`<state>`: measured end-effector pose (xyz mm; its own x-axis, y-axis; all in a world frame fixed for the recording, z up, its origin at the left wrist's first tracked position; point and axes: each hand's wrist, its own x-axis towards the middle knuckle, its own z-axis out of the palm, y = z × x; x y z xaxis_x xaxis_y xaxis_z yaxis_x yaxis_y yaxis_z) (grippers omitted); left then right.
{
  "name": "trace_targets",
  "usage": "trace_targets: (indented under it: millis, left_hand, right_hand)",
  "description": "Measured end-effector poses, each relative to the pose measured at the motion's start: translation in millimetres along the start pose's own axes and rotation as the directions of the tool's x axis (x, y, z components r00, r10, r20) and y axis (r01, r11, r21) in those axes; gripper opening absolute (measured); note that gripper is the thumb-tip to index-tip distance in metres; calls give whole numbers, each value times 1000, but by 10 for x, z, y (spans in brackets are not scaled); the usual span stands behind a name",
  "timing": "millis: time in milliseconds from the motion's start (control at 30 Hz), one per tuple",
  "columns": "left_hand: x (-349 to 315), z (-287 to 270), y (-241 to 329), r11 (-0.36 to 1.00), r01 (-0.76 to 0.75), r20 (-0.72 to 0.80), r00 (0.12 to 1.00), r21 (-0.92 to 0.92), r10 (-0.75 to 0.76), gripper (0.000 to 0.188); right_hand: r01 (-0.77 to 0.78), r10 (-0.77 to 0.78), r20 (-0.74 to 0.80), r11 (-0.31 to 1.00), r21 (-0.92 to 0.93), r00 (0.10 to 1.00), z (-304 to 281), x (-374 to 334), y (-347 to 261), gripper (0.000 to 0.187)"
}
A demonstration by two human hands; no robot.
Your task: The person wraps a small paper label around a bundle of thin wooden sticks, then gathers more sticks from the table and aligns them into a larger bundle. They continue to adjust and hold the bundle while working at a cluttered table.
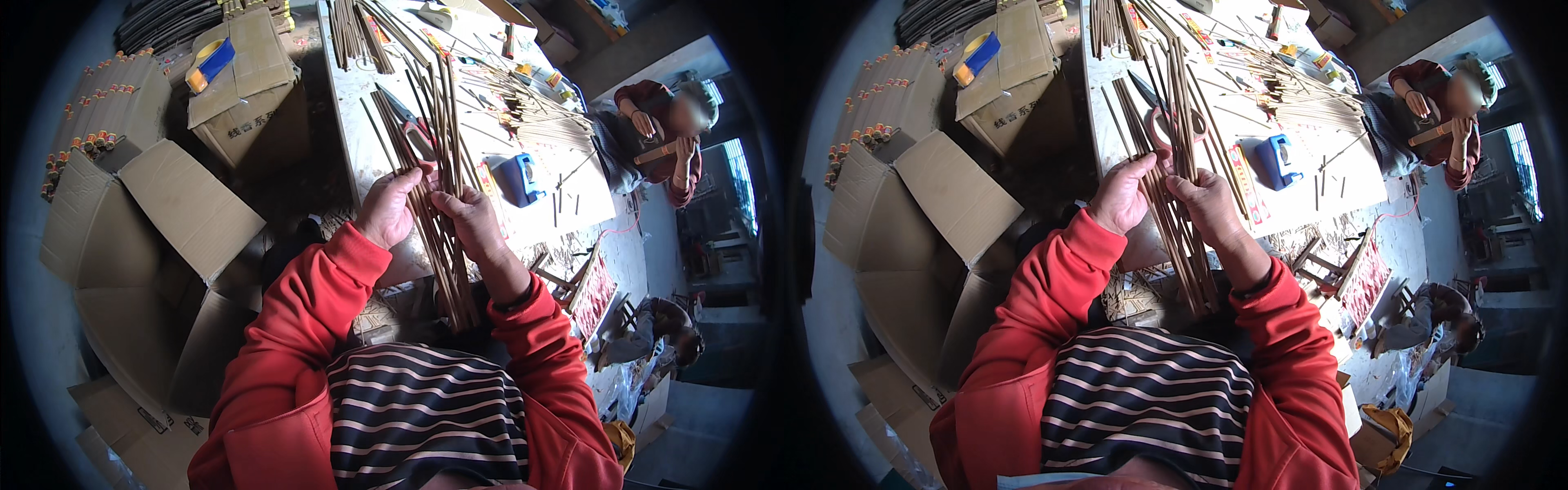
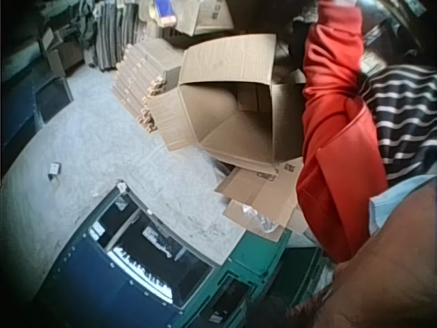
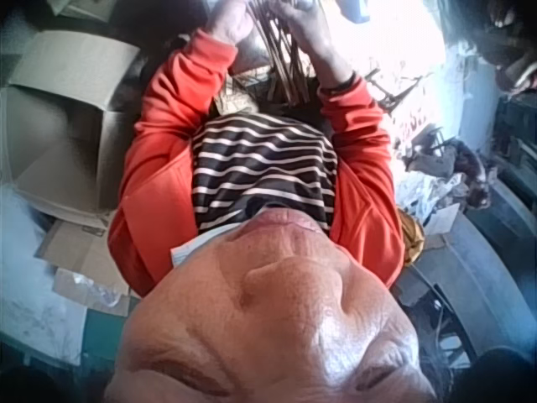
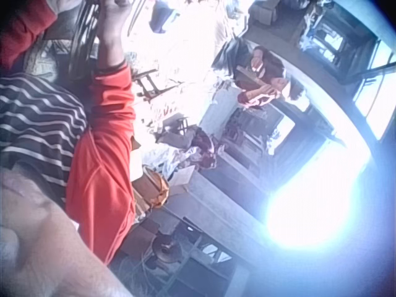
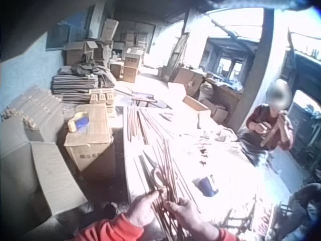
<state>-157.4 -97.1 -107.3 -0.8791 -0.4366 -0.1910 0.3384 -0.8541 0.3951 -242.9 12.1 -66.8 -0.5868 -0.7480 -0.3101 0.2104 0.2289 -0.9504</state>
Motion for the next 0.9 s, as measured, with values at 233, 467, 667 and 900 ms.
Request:
trace_targets:
  millis: [233, 467, 667, 900]
  left_hand:
    - [1, -36, 12, 999, 47, -21, 999, 0, -47, 25]
    - [45, -75, 51, 999, 21, 44, 999, -41, -19, 31]
    - [20, -29, 40, 999, -7, 77, 997, -32, 9, 30]
    - [4, -18, 62, 999, -39, 111, 993, -20, 40, 27]
  right_hand:
    - [38, -38, -4, 995, -92, 999, 52, -51, -98, 19]
    - [21, -21, 19, 1000, 22, 1000, -92, 11, -48, 14]
    - [-128, 128, 171, 992, -7, 977, 6, -57, -102, 22]
    - [-99, 101, 151, 995, -19, 983, -24, -54, -101, 20]
